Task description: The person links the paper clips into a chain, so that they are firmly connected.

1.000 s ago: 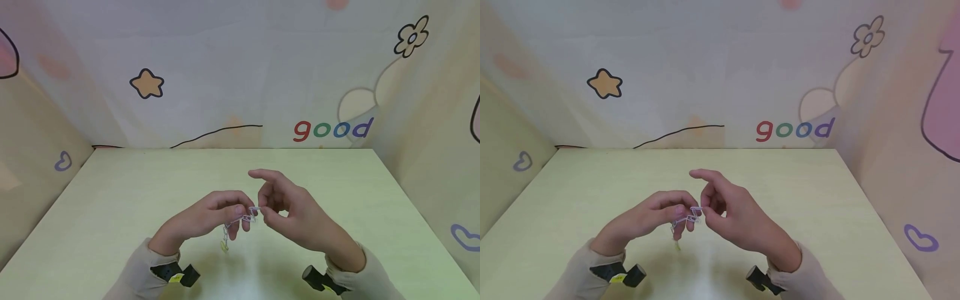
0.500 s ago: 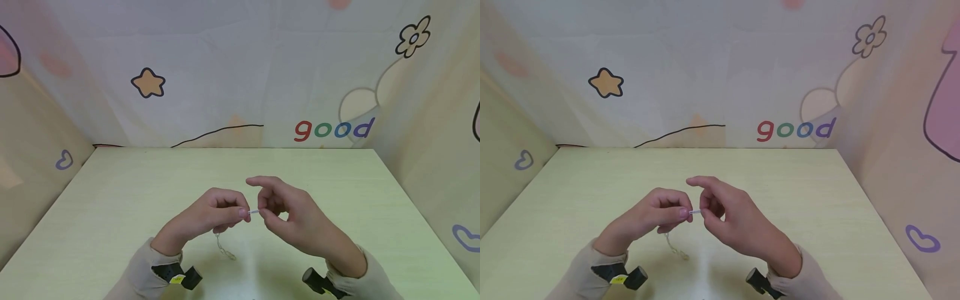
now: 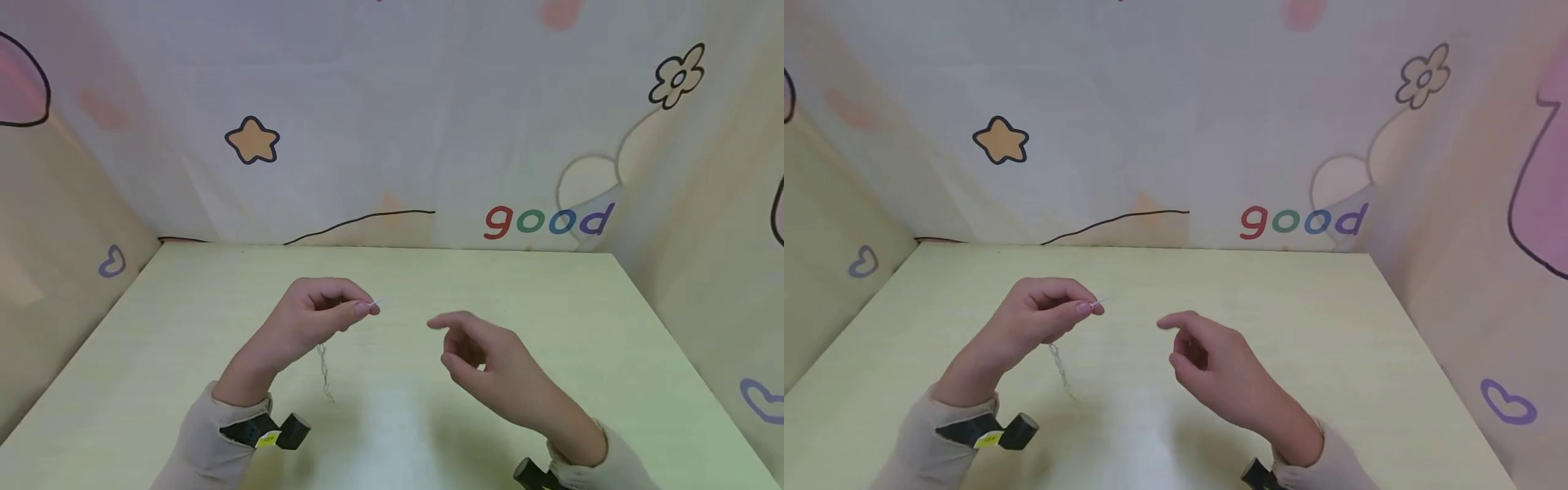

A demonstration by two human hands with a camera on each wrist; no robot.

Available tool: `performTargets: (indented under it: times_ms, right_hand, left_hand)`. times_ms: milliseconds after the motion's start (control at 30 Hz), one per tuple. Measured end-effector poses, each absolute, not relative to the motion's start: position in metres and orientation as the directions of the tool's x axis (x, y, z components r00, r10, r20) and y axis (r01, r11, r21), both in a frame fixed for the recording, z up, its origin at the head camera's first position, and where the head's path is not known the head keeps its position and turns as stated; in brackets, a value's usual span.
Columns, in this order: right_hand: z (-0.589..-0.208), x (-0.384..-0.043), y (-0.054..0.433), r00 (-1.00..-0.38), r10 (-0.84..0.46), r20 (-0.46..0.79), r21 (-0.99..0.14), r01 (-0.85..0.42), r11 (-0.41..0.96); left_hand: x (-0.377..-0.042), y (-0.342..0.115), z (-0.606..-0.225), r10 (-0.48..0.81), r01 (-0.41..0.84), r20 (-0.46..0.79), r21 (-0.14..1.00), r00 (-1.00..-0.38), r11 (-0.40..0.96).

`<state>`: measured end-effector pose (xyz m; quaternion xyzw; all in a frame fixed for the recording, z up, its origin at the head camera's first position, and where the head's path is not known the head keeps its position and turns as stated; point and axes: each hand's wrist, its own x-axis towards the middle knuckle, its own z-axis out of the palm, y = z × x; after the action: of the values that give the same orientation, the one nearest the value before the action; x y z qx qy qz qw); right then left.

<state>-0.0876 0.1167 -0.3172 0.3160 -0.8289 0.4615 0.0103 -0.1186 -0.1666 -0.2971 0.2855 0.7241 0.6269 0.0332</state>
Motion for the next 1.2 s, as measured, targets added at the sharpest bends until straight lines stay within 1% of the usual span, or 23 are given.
performTargets:
  times_ms: [100, 200, 300, 433, 467, 633, 700, 800, 900, 1000, 1200]
  right_hand:
    - [-0.336, -0.081, 0.119, -0.804, -0.578, 0.142, -0.775, -0.454, 0.44]
    - [-0.358, -0.073, 0.118, -0.768, -0.639, -0.037, -0.777, -0.381, 0.502]
    - [-0.377, -0.066, 0.113, -0.74, -0.635, -0.222, -0.777, -0.259, 0.574]
    - [-0.396, -0.057, 0.107, -0.71, -0.61, -0.35, -0.739, -0.19, 0.646]
    - [-0.4, -0.055, 0.105, -0.705, -0.611, -0.361, -0.724, -0.202, 0.66]
    - [-0.411, -0.048, 0.099, -0.7, -0.629, -0.338, -0.592, -0.362, 0.72]
    - [-0.412, -0.046, 0.097, -0.702, -0.645, -0.302, -0.542, -0.43, 0.722]
    - [-0.413, -0.044, 0.096, -0.702, -0.674, -0.229, -0.509, -0.504, 0.698]
    - [-0.414, -0.043, 0.096, -0.705, -0.689, -0.168, -0.505, -0.539, 0.674]
    - [-0.414, -0.044, 0.097, -0.718, -0.682, -0.14, -0.493, -0.546, 0.677]
    - [-0.415, -0.046, 0.1, -0.743, -0.661, -0.108, -0.422, -0.567, 0.707]
  left_hand:
    - [-0.12, -0.171, -0.295, 0.421, 0.378, 0.317, 0.923, -0.85, 0.069]
    - [-0.121, -0.174, -0.294, 0.404, 0.384, 0.324, 0.92, -0.856, 0.077]
    - [-0.122, -0.177, -0.293, 0.406, 0.399, 0.333, 0.913, -0.851, 0.088]
    - [-0.122, -0.179, -0.292, 0.407, 0.41, 0.344, 0.908, -0.846, 0.084]
    - [-0.122, -0.179, -0.292, 0.406, 0.411, 0.346, 0.908, -0.846, 0.084]
    - [-0.121, -0.182, -0.292, 0.397, 0.425, 0.363, 0.902, -0.843, 0.079]
    - [-0.122, -0.182, -0.292, 0.401, 0.43, 0.368, 0.899, -0.839, 0.075]
    - [-0.122, -0.181, -0.291, 0.408, 0.433, 0.37, 0.898, -0.835, 0.074]
    - [-0.123, -0.179, -0.292, 0.409, 0.426, 0.362, 0.902, -0.838, 0.075]
    - [-0.122, -0.177, -0.293, 0.408, 0.418, 0.352, 0.905, -0.842, 0.083]
    - [-0.121, -0.173, -0.295, 0.418, 0.416, 0.347, 0.905, -0.84, 0.086]
